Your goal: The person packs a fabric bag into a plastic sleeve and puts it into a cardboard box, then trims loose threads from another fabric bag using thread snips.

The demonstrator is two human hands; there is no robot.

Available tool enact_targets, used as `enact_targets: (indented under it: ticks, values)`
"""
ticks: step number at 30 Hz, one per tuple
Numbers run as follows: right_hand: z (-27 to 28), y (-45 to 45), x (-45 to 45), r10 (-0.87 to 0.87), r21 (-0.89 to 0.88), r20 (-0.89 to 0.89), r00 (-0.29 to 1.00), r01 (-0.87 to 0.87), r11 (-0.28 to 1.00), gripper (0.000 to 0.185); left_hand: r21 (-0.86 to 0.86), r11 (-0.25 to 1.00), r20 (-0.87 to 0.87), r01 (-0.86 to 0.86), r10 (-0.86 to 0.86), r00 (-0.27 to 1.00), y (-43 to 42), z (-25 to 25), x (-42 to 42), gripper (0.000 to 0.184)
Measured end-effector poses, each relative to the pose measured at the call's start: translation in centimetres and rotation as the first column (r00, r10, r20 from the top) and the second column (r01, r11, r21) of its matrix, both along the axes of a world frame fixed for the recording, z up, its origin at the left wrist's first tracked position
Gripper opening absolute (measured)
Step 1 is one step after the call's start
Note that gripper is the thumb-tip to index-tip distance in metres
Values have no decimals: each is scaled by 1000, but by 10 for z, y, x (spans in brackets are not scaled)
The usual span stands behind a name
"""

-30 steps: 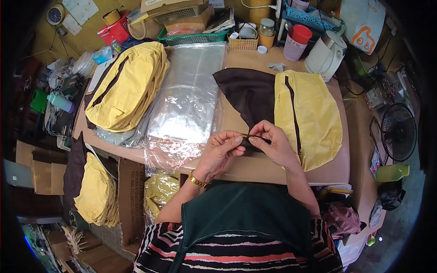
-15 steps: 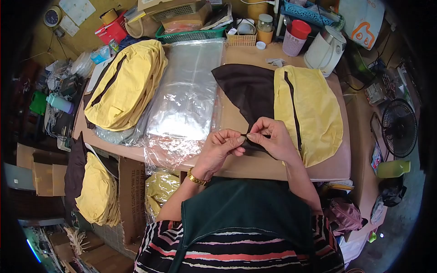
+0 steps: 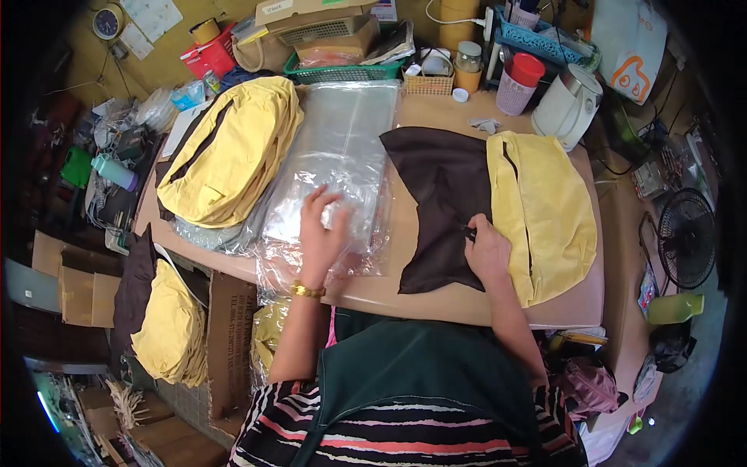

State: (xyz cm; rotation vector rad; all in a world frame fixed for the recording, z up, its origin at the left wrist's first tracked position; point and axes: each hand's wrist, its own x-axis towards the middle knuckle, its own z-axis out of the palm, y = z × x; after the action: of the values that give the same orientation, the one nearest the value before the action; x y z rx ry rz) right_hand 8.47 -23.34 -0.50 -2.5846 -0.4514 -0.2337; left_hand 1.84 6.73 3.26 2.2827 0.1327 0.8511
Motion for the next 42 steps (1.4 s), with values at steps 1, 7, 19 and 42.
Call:
enact_targets:
  ticks: [1,7,19,42]
  values:
    - [1,1,-1,-24,-13,-2,1000,24,1000,31,227,973,-64,-36,52,997,-13,-7,3,29]
    - [8,1,-2,-2,37,-76,997,5,999,23,391,670,-573,631,-360,736,-59,-3,-31,41]
    - [21,111,180,9,174,-41,999,-2,985,49,-456,881,-177,123,-226,958,-35,-27,139,79]
    - [227,5,229,249,834,351,903,-422,356,28,-189,838,-218,511,-544,810,7,29,-25,101]
